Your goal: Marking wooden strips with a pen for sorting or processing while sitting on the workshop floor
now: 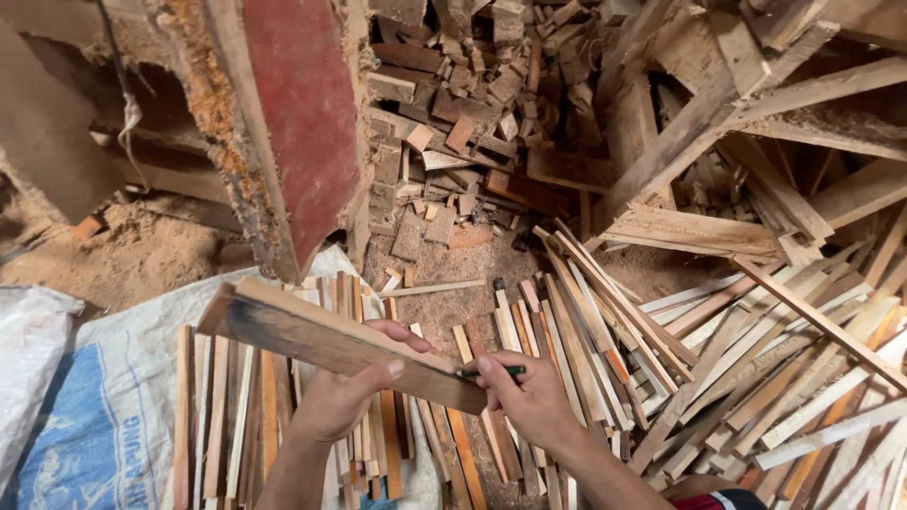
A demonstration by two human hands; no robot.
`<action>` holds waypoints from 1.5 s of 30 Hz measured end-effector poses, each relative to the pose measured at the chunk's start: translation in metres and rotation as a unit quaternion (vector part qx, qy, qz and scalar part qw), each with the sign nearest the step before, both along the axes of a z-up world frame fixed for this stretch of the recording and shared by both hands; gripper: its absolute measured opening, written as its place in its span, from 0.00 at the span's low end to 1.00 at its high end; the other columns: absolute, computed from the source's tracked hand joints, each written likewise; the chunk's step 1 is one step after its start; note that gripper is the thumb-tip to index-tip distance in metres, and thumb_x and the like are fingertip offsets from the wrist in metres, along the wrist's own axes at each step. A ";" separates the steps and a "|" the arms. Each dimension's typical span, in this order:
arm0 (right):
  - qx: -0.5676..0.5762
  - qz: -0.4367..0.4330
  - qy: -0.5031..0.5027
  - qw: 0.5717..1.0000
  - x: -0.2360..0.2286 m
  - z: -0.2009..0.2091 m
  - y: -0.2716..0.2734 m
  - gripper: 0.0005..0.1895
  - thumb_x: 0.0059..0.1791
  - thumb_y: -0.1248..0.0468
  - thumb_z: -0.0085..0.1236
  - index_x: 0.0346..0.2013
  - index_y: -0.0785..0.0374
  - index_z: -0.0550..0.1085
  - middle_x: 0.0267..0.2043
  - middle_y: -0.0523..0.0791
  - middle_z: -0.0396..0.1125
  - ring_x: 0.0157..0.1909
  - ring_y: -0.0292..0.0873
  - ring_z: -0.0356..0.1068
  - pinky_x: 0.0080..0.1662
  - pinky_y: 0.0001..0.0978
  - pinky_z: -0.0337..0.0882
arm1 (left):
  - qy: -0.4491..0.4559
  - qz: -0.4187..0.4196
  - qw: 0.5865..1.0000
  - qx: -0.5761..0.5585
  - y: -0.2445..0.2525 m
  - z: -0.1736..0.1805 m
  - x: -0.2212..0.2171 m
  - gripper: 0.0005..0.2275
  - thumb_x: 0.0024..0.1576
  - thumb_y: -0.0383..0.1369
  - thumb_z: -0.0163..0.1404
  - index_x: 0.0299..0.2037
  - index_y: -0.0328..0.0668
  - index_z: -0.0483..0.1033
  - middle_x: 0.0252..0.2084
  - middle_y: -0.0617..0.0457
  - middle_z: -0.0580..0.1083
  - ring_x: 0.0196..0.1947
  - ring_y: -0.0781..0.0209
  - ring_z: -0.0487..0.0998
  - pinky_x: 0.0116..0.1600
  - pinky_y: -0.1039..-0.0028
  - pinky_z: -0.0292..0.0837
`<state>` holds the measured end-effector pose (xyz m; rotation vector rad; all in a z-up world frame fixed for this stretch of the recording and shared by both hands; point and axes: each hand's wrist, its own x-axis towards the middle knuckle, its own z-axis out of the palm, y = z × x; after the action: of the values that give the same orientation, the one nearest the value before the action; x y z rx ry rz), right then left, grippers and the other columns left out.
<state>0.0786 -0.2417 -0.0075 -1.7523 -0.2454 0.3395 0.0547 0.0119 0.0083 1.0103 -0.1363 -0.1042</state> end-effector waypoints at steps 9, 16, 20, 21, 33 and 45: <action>0.037 -0.005 -0.001 0.999 -0.005 -0.020 -0.013 0.13 0.54 0.66 0.50 0.38 0.69 0.81 0.19 0.43 0.67 0.15 0.35 0.60 0.15 0.24 0.59 | -0.053 0.017 0.997 -0.056 0.008 -0.003 0.005 0.14 0.50 0.23 0.58 0.47 0.35 0.76 0.43 0.39 0.79 0.50 0.42 0.80 0.61 0.41 0.73; -0.002 -0.094 0.002 0.996 -0.005 0.003 -0.020 0.14 0.52 0.67 0.50 0.40 0.70 0.83 0.21 0.48 0.73 0.17 0.37 0.66 0.18 0.25 0.65 | -0.047 0.016 0.998 -0.037 0.004 0.000 0.002 0.14 0.51 0.22 0.57 0.47 0.41 0.75 0.45 0.46 0.79 0.55 0.49 0.78 0.69 0.44 0.68; 0.128 0.012 -0.138 0.982 0.001 0.046 0.045 0.16 0.55 0.63 0.45 0.46 0.71 0.77 0.22 0.46 0.70 0.18 0.38 0.67 0.19 0.26 0.67 | 0.102 -0.039 0.989 0.095 -0.033 -0.006 -0.003 0.17 0.46 0.27 0.58 0.48 0.41 0.76 0.44 0.45 0.82 0.48 0.51 0.83 0.59 0.52 0.82; 0.215 0.072 -0.159 0.961 0.000 0.053 0.062 0.13 0.57 0.67 0.44 0.48 0.74 0.75 0.24 0.47 0.70 0.18 0.37 0.64 0.18 0.23 0.64 | 0.211 -0.065 0.965 0.144 -0.041 -0.011 -0.008 0.21 0.45 0.25 0.58 0.52 0.36 0.74 0.48 0.40 0.80 0.50 0.48 0.83 0.59 0.55 0.84; 0.063 0.041 -0.058 0.995 -0.004 0.053 0.064 0.11 0.52 0.68 0.51 0.35 0.74 0.80 0.24 0.50 0.72 0.19 0.37 0.68 0.20 0.21 0.67 | 0.124 -0.043 0.981 0.140 -0.033 -0.022 -0.017 0.04 0.49 0.27 0.59 0.33 0.45 0.80 0.35 0.52 0.83 0.40 0.57 0.84 0.54 0.57 0.83; 0.006 -0.011 -0.037 0.999 -0.010 0.028 0.039 0.13 0.53 0.65 0.51 0.34 0.68 0.81 0.26 0.50 0.75 0.18 0.38 0.69 0.19 0.21 0.66 | 0.073 -0.021 0.996 0.055 -0.009 -0.001 -0.020 0.23 0.40 0.35 0.66 0.48 0.40 0.79 0.42 0.43 0.84 0.45 0.49 0.85 0.57 0.52 0.84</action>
<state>0.0683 -0.2025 0.0206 -1.7557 -0.2809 0.2568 0.0347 0.0029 0.0071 1.1067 -0.0170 -0.2250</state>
